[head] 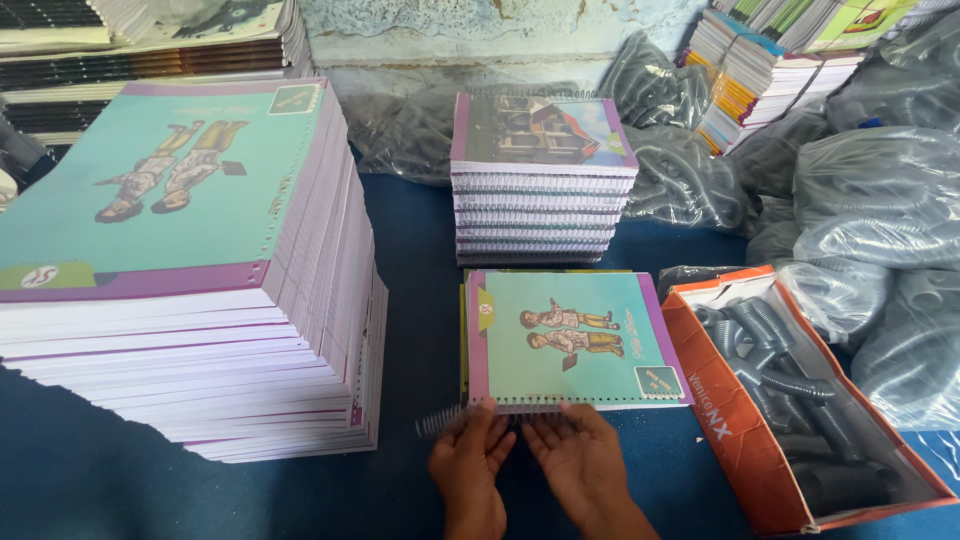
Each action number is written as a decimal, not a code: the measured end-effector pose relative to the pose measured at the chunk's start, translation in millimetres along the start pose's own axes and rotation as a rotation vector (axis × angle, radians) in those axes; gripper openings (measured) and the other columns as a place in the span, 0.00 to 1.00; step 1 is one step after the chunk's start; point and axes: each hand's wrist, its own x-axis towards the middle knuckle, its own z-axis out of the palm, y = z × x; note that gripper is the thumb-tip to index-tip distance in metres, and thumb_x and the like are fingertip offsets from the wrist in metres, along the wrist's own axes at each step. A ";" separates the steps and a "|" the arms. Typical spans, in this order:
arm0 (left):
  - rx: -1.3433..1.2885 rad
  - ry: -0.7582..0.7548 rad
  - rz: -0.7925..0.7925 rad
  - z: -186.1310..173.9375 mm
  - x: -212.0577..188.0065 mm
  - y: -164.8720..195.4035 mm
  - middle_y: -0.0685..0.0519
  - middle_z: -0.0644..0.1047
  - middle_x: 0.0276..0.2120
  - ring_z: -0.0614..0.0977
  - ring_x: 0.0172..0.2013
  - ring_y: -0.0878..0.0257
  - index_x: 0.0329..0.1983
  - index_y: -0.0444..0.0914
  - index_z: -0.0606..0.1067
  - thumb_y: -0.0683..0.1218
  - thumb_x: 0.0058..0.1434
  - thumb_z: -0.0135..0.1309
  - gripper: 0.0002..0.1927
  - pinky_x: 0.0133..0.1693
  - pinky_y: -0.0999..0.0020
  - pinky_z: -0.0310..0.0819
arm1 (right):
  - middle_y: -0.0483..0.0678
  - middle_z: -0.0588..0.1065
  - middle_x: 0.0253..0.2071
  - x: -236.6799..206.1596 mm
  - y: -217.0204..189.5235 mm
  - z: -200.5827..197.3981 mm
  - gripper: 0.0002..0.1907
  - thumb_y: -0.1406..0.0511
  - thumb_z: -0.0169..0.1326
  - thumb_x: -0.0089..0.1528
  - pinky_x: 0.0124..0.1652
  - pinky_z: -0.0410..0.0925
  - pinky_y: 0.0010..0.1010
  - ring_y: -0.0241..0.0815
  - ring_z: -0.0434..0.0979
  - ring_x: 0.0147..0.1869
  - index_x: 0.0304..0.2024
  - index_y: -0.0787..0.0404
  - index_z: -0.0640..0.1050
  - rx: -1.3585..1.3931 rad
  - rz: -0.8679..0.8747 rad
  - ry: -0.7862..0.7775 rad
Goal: The person inserts a plastic spiral binding into pre-punched holes along the edge of a stack of paper notebooks. They align the spiral and push it through the holes by hand, then close the spiral ends to secure the binding.
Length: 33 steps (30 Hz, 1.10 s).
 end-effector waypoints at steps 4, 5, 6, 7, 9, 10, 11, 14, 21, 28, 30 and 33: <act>0.081 0.021 -0.050 1.6 3.0 -0.2 0.45 0.73 0.40 0.75 0.42 0.55 0.50 0.29 0.76 0.53 0.60 0.66 0.25 0.46 0.54 0.76 | 0.51 0.77 0.44 -0.6 5.4 -3.5 0.22 0.67 0.61 0.52 0.56 0.71 0.42 0.46 0.79 0.51 0.48 0.64 0.72 -0.084 -0.075 -0.004; 0.045 -0.017 -0.053 0.6 2.2 -0.8 0.46 0.74 0.41 0.76 0.44 0.56 0.52 0.31 0.76 0.54 0.60 0.64 0.26 0.47 0.54 0.74 | 0.50 0.77 0.43 -0.8 6.9 -5.3 0.21 0.65 0.62 0.53 0.54 0.71 0.40 0.45 0.79 0.49 0.48 0.64 0.73 -0.098 -0.083 0.005; 0.008 -0.054 -0.057 -0.2 1.5 -1.2 0.46 0.75 0.42 0.76 0.46 0.57 0.53 0.32 0.75 0.55 0.60 0.62 0.26 0.49 0.54 0.73 | 0.49 0.77 0.42 -0.8 8.3 -7.0 0.21 0.64 0.63 0.54 0.52 0.71 0.39 0.43 0.78 0.48 0.48 0.63 0.74 -0.113 -0.090 0.016; -0.063 -0.060 -0.075 -0.1 1.7 -0.7 0.45 0.76 0.44 0.77 0.48 0.55 0.54 0.32 0.75 0.53 0.59 0.62 0.25 0.51 0.53 0.73 | 0.49 0.77 0.41 0.3 9.5 -7.7 0.21 0.62 0.64 0.55 0.49 0.71 0.38 0.43 0.78 0.46 0.48 0.63 0.74 -0.150 -0.079 0.076; -0.207 -0.077 -0.111 0.6 1.7 0.8 0.44 0.78 0.47 0.79 0.52 0.53 0.55 0.33 0.74 0.49 0.56 0.61 0.25 0.56 0.51 0.75 | 0.48 0.75 0.38 3.5 10.4 -7.2 0.23 0.58 0.66 0.56 0.44 0.69 0.37 0.43 0.76 0.43 0.48 0.63 0.75 -0.225 -0.060 0.194; -0.217 -0.084 -0.067 0.8 1.2 1.8 0.44 0.78 0.47 0.80 0.51 0.53 0.55 0.34 0.73 0.46 0.54 0.59 0.25 0.55 0.52 0.76 | 0.49 0.74 0.38 5.8 10.2 -5.7 0.25 0.55 0.67 0.56 0.44 0.69 0.38 0.44 0.74 0.42 0.49 0.63 0.75 -0.240 -0.035 0.231; -0.227 -0.090 -0.025 0.5 0.1 2.3 0.45 0.78 0.47 0.80 0.51 0.53 0.56 0.35 0.72 0.44 0.53 0.58 0.26 0.54 0.53 0.77 | 0.49 0.72 0.38 8.5 9.5 -3.8 0.28 0.53 0.67 0.57 0.43 0.68 0.39 0.44 0.72 0.42 0.49 0.63 0.74 -0.255 -0.010 0.270; -0.129 -0.059 0.071 1.7 -2.6 3.2 0.45 0.78 0.46 0.82 0.48 0.55 0.56 0.36 0.71 0.40 0.52 0.59 0.26 0.51 0.59 0.80 | 0.51 0.72 0.42 10.4 8.5 -1.3 0.31 0.48 0.64 0.57 0.44 0.68 0.40 0.46 0.71 0.45 0.52 0.61 0.73 -0.250 0.036 0.285; 0.015 0.054 0.045 1.9 0.1 3.6 0.52 0.73 0.28 0.76 0.31 0.61 0.40 0.33 0.74 0.52 0.61 0.63 0.18 0.36 0.64 0.77 | 0.51 0.77 0.47 0.6 6.4 -10.8 0.27 0.59 0.63 0.50 0.50 0.72 0.41 0.47 0.77 0.52 0.49 0.62 0.74 -0.100 -0.098 0.037; 0.128 0.043 -0.150 2.6 -0.2 3.6 0.53 0.70 0.33 0.76 0.37 0.63 0.42 0.36 0.73 0.63 0.58 0.60 0.26 0.36 0.63 0.78 | 0.51 0.71 0.39 -0.9 7.5 -5.3 0.28 0.53 0.67 0.57 0.42 0.68 0.38 0.44 0.72 0.41 0.50 0.65 0.74 -0.278 -0.046 0.320; 0.129 -0.011 -0.100 3.8 -1.7 2.3 0.52 0.72 0.34 0.77 0.38 0.62 0.42 0.36 0.72 0.59 0.55 0.66 0.26 0.37 0.63 0.79 | 0.49 0.70 0.38 -1.9 4.2 -2.4 0.30 0.52 0.66 0.56 0.41 0.69 0.38 0.43 0.71 0.40 0.50 0.65 0.74 -0.302 -0.029 0.335; 0.091 -0.023 -0.101 4.3 -1.3 2.4 0.50 0.74 0.35 0.79 0.40 0.59 0.43 0.37 0.73 0.54 0.55 0.65 0.21 0.39 0.61 0.80 | 0.51 0.72 0.40 -8.4 0.6 -3.3 0.29 0.51 0.62 0.58 0.42 0.68 0.38 0.44 0.75 0.43 0.52 0.63 0.72 -0.255 -0.119 0.298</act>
